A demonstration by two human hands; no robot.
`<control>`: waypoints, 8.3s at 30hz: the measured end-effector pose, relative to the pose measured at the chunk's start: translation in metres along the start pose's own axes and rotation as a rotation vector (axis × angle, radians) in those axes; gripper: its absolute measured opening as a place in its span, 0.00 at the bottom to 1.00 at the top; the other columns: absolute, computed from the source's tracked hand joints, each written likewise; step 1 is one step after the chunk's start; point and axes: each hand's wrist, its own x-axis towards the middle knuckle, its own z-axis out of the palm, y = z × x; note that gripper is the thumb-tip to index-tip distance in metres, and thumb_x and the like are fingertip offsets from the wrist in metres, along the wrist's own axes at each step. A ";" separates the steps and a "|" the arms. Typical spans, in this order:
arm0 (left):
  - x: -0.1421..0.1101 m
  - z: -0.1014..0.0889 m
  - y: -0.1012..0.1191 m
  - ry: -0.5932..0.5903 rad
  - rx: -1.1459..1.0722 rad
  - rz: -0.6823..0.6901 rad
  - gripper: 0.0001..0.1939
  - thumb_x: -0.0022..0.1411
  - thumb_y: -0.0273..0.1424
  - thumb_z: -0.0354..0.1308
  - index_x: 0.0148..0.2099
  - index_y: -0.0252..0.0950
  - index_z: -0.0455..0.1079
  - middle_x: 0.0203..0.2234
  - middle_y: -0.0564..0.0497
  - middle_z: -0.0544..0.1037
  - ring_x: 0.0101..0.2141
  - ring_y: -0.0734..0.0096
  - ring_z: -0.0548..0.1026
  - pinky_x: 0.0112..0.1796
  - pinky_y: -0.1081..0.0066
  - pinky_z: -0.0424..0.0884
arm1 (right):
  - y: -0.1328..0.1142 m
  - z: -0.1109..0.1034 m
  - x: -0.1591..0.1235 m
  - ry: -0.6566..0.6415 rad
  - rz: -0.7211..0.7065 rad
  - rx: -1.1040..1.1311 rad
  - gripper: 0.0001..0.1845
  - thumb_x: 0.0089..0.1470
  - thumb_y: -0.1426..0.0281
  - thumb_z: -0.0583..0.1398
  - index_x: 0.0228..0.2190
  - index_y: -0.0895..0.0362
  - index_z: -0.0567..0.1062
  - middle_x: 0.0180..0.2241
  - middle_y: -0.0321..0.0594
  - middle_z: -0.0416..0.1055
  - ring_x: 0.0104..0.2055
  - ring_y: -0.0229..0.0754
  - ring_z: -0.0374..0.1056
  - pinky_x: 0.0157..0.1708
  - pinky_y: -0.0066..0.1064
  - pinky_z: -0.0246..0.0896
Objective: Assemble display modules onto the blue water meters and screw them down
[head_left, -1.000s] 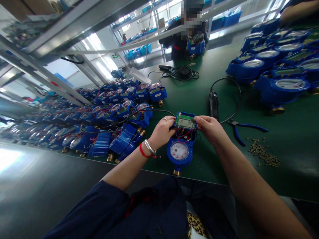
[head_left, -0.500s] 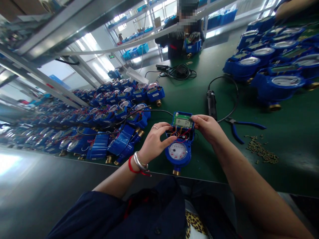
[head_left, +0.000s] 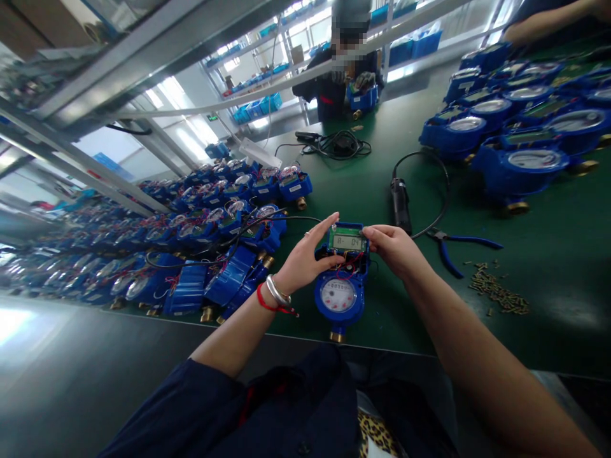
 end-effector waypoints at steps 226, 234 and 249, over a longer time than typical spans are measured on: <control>0.014 0.012 -0.020 -0.106 -0.197 -0.099 0.35 0.53 0.42 0.64 0.59 0.37 0.58 0.54 0.43 0.70 0.52 0.56 0.71 0.53 0.57 0.67 | -0.047 0.011 -0.018 0.111 0.156 -0.717 0.22 0.54 0.50 0.57 0.25 0.56 0.77 0.25 0.37 0.71 0.30 0.39 0.66 0.31 0.32 0.59; 0.014 0.008 -0.022 -0.116 -0.185 -0.064 0.34 0.51 0.45 0.65 0.56 0.35 0.62 0.49 0.44 0.73 0.48 0.57 0.73 0.49 0.59 0.68 | -0.086 0.028 -0.039 0.040 -0.239 -1.244 0.09 0.57 0.63 0.60 0.34 0.54 0.77 0.34 0.37 0.74 0.34 0.39 0.68 0.35 0.31 0.62; 0.012 0.009 -0.029 -0.126 -0.187 -0.047 0.38 0.49 0.50 0.64 0.56 0.36 0.60 0.50 0.44 0.73 0.48 0.57 0.73 0.47 0.62 0.68 | -0.059 0.053 -0.062 -0.001 -0.696 -1.573 0.08 0.55 0.72 0.61 0.38 0.57 0.76 0.38 0.42 0.74 0.40 0.43 0.67 0.42 0.38 0.61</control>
